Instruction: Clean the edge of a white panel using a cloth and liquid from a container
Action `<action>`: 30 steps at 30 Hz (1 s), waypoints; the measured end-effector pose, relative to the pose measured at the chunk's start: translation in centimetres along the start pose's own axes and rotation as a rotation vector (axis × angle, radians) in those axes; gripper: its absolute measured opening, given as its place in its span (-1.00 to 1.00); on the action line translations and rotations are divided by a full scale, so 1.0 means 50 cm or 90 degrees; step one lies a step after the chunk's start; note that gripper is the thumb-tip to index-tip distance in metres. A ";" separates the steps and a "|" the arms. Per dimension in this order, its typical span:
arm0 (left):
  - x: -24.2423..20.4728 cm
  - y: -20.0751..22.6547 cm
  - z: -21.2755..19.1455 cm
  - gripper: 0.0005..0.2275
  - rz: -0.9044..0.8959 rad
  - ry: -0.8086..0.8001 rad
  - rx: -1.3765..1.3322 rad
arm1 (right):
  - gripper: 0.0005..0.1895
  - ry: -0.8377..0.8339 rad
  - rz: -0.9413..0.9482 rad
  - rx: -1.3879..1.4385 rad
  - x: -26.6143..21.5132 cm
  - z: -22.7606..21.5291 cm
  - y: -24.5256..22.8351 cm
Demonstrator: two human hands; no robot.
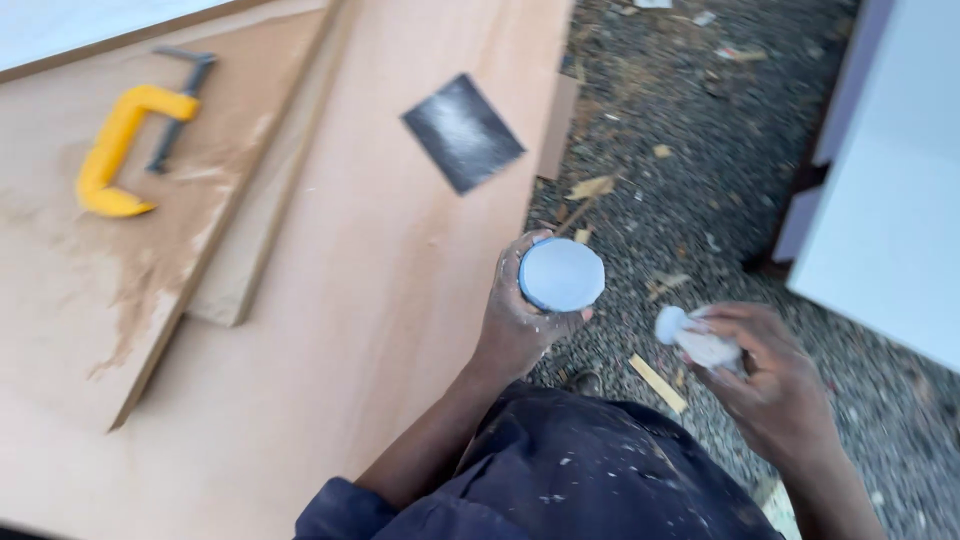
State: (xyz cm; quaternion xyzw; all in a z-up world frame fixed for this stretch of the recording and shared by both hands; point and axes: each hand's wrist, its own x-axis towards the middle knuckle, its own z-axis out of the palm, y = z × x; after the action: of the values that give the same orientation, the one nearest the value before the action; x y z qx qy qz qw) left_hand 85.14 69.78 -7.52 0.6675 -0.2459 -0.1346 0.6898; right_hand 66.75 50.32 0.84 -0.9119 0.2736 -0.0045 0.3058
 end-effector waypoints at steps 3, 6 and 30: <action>0.021 0.003 -0.063 -0.23 -0.036 0.112 -0.028 | -0.67 0.078 -0.053 0.031 0.006 0.030 0.002; 0.041 -0.028 -0.139 -0.24 -0.025 0.240 0.005 | -0.67 -0.024 0.057 0.072 0.033 0.045 -0.034; 0.016 -0.174 -0.393 -0.17 -0.135 0.653 0.302 | -0.74 -0.265 -0.221 0.266 0.486 0.467 -0.458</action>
State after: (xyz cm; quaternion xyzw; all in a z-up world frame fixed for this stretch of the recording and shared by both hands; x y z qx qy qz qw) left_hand 97.25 85.56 -15.75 0.8049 0.1651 0.1964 0.5351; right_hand 102.87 66.28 -9.17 -0.8440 0.0396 0.0737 0.5298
